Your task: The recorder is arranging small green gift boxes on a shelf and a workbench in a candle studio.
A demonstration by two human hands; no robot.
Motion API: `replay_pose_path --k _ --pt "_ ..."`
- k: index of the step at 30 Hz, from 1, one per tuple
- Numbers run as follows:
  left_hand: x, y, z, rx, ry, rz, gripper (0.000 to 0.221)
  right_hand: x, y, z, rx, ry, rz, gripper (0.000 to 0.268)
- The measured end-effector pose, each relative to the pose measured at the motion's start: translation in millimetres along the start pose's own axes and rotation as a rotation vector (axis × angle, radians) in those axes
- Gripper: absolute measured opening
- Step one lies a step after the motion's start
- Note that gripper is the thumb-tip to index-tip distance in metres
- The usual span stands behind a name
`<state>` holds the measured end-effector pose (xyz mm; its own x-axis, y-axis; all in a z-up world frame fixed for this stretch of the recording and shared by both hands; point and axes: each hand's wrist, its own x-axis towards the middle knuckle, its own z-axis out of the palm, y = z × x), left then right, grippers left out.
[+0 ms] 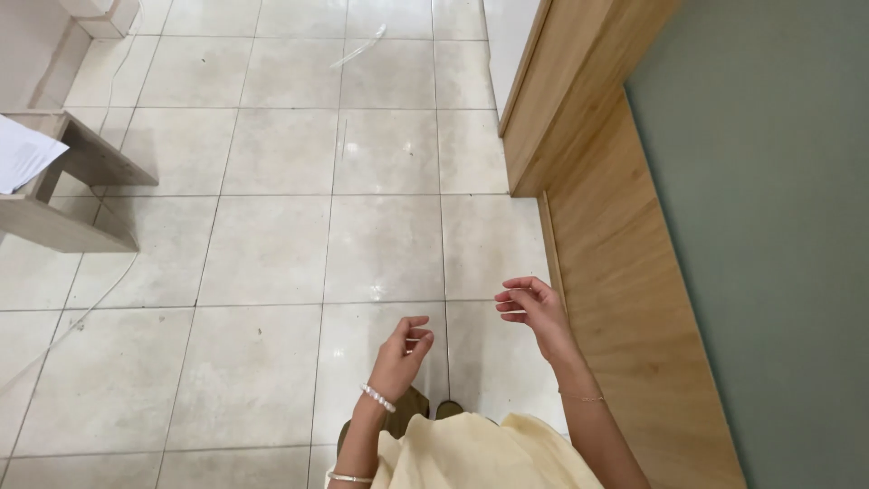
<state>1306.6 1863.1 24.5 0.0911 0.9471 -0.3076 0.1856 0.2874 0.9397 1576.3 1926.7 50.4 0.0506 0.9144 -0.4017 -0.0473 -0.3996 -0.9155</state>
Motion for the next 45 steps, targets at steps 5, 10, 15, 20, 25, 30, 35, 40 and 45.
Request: replay_pose_path --k 5,10,15,20,25,30,35,40,45 --pt "123.4 10.1 -17.1 -0.029 -0.004 -0.112 0.048 109.2 -24.1 19.8 0.085 0.028 0.038 0.02" --pt "280.4 41.5 -67.1 -0.07 -0.068 -0.005 0.042 212.0 -45.5 56.1 0.132 0.044 0.113 0.022" --pt "417.4 116.8 -124.9 0.016 -0.139 0.092 0.032 313.1 -121.6 104.1 0.095 0.11 0.148 0.023" --pt "532.5 169.9 -150.5 0.056 -0.185 0.145 0.03 403.4 -179.8 129.1 0.156 0.144 0.055 0.024" --pt "637.5 181.0 -133.6 0.021 -0.26 0.134 0.029 511.3 -186.2 116.4 0.215 0.182 0.102 0.023" --pt "765.9 198.8 -120.8 0.023 -0.394 0.097 0.028 655.6 -210.6 84.8 0.231 0.233 0.143 0.024" --pt "897.3 274.0 -131.0 0.07 -0.364 0.118 0.03 797.3 -293.6 63.9 0.179 0.222 0.082 0.024" --pt "1005.7 306.3 -143.6 0.065 -0.281 0.107 0.031 889.3 -385.2 65.3 0.144 0.182 -0.06 0.023" --pt "1117.4 314.2 -137.6 -0.015 -0.405 0.039 0.029 982.1 -400.1 50.2 0.212 0.321 0.062 0.02"
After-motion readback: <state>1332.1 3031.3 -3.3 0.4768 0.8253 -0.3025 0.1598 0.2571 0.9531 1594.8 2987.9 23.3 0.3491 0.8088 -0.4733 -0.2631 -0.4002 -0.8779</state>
